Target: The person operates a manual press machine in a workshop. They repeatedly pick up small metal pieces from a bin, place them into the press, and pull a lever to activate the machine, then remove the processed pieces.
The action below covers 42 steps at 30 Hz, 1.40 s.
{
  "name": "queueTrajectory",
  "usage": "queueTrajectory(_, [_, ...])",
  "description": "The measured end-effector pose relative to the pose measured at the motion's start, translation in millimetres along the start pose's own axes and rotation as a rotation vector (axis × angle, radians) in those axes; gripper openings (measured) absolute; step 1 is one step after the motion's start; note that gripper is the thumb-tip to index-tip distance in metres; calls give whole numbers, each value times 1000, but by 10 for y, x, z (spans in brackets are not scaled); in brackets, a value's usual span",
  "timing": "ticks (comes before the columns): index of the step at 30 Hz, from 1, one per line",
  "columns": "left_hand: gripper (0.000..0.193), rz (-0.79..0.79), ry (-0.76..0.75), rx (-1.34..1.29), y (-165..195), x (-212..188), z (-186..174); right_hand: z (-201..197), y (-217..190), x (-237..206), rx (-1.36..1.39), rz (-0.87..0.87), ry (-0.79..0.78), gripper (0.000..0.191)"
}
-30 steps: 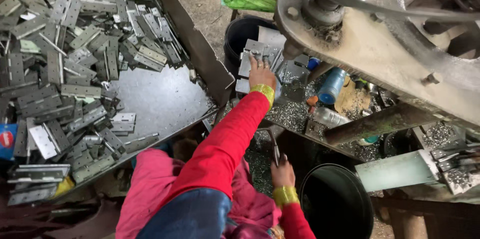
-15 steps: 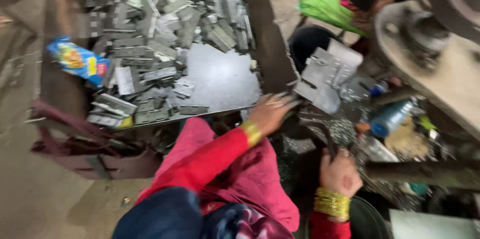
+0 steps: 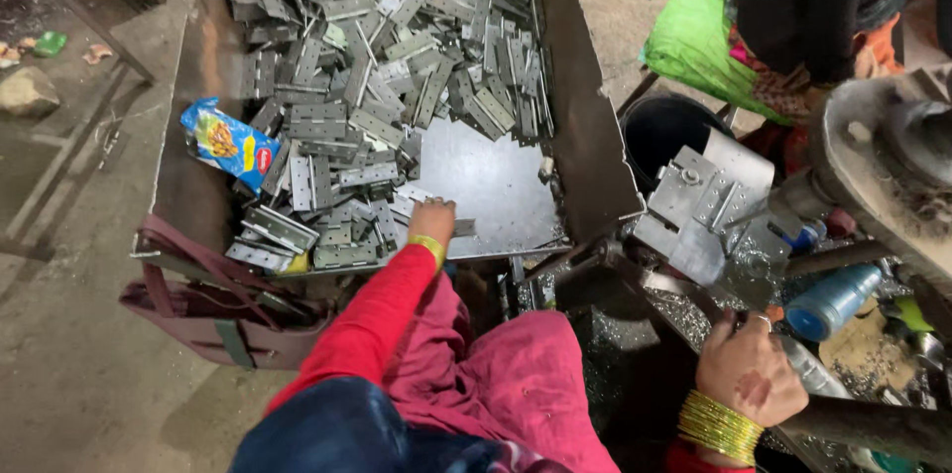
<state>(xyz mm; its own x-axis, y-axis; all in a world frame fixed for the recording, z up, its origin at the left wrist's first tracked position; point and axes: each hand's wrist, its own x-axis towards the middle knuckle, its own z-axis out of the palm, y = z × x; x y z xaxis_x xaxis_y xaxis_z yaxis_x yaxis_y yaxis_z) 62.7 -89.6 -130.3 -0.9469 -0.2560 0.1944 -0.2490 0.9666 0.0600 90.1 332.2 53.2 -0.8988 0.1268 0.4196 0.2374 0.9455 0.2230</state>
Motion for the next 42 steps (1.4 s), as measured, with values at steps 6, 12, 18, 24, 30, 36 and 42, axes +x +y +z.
queueTrajectory(6, [21, 71, 28, -52, 283, 66, 39, 138, 55, -39, 32, -24, 63, 36])
queueTrajectory(12, [15, 103, 18, -14, 278, 26, 175, 239, 139, -171, -6, -61, 122, 36])
queueTrajectory(18, [23, 105, 105, -57, 298, -93, 203, 174, 115, -226, 12, -51, 105, 37])
queueTrajectory(24, [20, 103, -4, -64, 448, -59, 276, 78, 65, -242, 26, -58, 174, 29])
queueTrajectory(30, [10, 143, 146, -7, 381, -30, 305, 79, 87, -255, 70, -61, 152, 35])
queueTrajectory(36, [20, -5, 130, -14, 515, 29, 136, 59, 79, -302, 130, -52, 171, 27])
queueTrajectory(42, [11, 80, 73, 11, 596, -22, 131, 52, 74, -320, 108, -52, 132, 28])
